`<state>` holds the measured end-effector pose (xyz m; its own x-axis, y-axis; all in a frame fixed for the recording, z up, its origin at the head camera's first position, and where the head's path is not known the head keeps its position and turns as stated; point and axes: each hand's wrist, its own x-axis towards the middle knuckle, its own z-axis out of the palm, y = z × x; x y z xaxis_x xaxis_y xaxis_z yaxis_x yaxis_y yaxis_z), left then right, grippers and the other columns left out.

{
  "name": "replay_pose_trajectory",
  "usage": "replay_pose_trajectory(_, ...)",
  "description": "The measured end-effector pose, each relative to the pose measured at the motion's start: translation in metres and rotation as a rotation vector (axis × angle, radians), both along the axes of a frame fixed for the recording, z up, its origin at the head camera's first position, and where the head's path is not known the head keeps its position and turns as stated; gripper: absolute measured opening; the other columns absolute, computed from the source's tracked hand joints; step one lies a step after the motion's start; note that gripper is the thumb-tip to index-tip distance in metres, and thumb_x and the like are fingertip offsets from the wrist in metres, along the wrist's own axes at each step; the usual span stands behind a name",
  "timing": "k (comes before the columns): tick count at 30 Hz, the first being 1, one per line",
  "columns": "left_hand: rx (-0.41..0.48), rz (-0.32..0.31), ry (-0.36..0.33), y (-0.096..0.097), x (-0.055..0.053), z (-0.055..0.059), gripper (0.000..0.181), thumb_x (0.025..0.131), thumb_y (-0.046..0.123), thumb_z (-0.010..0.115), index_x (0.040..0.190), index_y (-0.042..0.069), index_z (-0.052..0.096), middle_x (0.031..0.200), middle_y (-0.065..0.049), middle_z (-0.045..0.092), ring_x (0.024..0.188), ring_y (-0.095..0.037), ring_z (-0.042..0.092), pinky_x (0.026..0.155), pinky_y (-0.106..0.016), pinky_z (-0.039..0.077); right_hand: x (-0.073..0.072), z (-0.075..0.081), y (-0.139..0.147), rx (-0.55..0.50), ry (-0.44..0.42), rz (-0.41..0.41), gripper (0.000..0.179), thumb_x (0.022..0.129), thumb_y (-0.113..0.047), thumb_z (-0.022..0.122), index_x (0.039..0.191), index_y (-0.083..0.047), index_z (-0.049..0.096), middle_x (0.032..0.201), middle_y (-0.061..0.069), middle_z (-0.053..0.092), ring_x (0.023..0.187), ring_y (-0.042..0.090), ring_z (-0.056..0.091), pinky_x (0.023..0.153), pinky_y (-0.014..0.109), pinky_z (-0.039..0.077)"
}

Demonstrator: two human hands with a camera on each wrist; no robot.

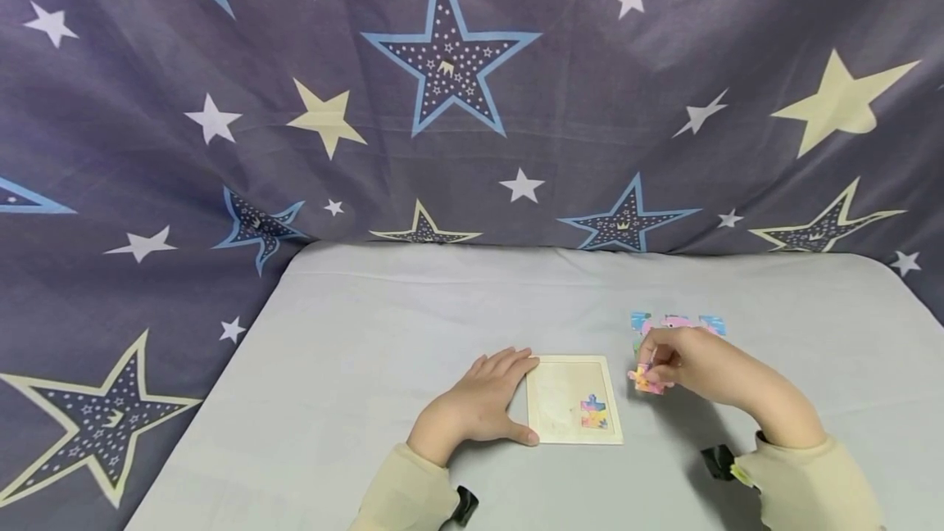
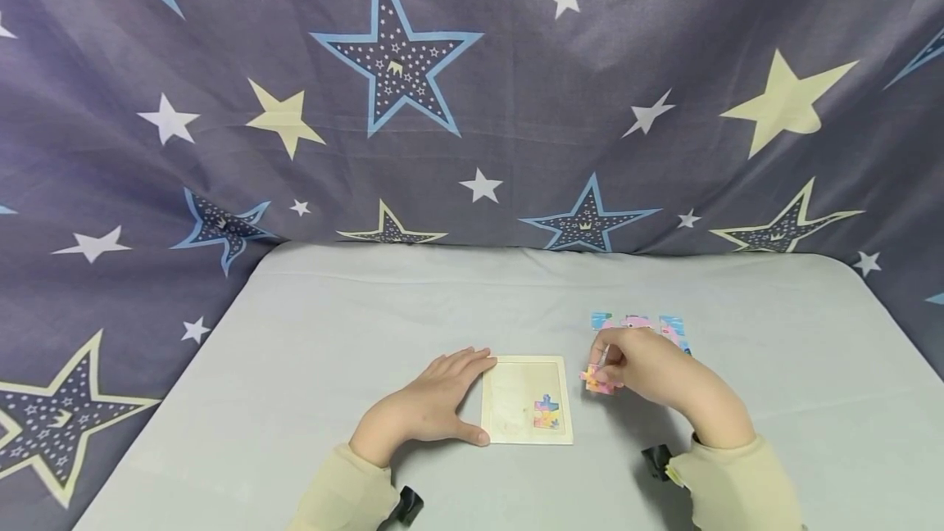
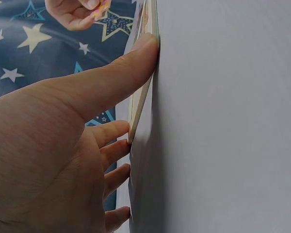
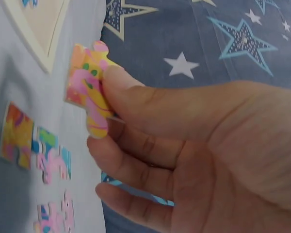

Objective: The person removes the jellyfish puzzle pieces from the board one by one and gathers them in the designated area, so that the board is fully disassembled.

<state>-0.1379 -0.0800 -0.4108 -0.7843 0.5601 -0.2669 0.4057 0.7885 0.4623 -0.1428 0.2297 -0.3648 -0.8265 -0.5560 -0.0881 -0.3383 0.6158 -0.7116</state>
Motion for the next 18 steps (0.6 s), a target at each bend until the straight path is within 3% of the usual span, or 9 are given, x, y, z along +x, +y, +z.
replay_pose_trajectory(10,-0.002,-0.001,-0.005,0.001,0.0,0.0,0.101,0.075,0.048,0.083,0.155,0.014,0.032,0.162,-0.002,0.025,0.15,-0.024,0.017,0.122,-0.05,0.012,-0.007,-0.005,0.026,0.1,-0.014,-0.097,0.01,0.088,-0.004,0.071,0.088,-0.008,0.063,0.072,-0.006,0.063,0.067,0.01,0.056,0.059,0.026,0.047)
replay_pose_trajectory(18,-0.001,0.001,-0.004,0.001,0.0,0.0,0.101,0.074,0.048,0.083,0.155,0.013,0.032,0.162,-0.002,0.025,0.15,-0.024,0.018,0.121,-0.05,0.013,-0.007,-0.005,0.043,0.102,-0.038,-0.111,0.01,0.088,0.0,0.07,0.088,-0.008,0.063,0.072,-0.004,0.063,0.065,0.012,0.058,0.059,0.026,0.049)
